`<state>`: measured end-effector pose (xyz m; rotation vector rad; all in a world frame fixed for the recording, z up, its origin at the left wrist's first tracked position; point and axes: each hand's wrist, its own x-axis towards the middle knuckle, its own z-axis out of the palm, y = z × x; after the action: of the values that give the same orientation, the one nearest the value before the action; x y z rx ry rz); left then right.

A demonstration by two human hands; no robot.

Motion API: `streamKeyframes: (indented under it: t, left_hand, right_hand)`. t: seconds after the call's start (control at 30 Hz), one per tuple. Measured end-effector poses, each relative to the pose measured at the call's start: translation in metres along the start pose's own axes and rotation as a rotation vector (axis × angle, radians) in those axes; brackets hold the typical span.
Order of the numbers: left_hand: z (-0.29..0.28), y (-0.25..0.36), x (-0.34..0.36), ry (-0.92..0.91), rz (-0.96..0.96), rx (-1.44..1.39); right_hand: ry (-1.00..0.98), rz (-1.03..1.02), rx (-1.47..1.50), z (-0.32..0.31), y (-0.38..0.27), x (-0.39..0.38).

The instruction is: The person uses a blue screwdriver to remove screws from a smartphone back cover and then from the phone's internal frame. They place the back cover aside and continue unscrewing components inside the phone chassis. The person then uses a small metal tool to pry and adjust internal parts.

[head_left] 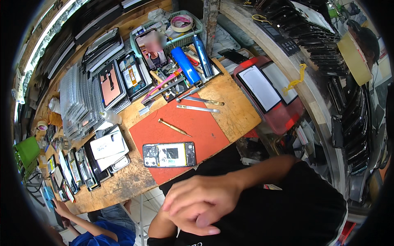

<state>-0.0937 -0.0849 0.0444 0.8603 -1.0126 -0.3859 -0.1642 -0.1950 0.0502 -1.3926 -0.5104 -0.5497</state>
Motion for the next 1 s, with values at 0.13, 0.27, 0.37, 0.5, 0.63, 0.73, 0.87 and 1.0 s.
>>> streamKeyframes:
  t: [0.13,0.27,0.37,0.5,0.63,0.73,0.87,1.0]
  left_hand:
    - [0.003,-0.007,-0.004,-0.073,-0.035,0.026]
    - [0.001,-0.007,-0.004,-0.096,-0.062,0.074]
    - [-0.002,-0.004,0.000,-0.063,-0.092,0.142]
    - [-0.034,-0.005,0.020,0.083,-0.209,0.461]
    - [-0.049,-0.013,0.047,0.410,-0.265,0.732]
    - [-0.074,-0.011,0.029,0.326,-0.230,0.727]
    - [-0.082,-0.015,-0.003,0.292,-0.246,0.625]
    - [-0.113,-0.014,-0.036,0.306,-0.243,0.569]
  right_hand:
    - [0.118,-0.093,-0.173,0.010,0.013,-0.025]
    - [0.296,-0.212,-0.258,0.029,0.001,-0.026]
    - [0.387,-0.287,-0.339,0.018,0.005,-0.010]
    - [0.356,-0.252,-0.697,-0.013,0.039,0.013]
    - [0.357,-0.218,-1.516,-0.125,0.059,0.052]
    - [0.434,0.692,-1.675,-0.201,0.038,0.094]
    - [0.465,0.770,-1.454,-0.255,0.054,0.088]
    - [0.256,0.816,-1.423,-0.272,0.050,0.066]
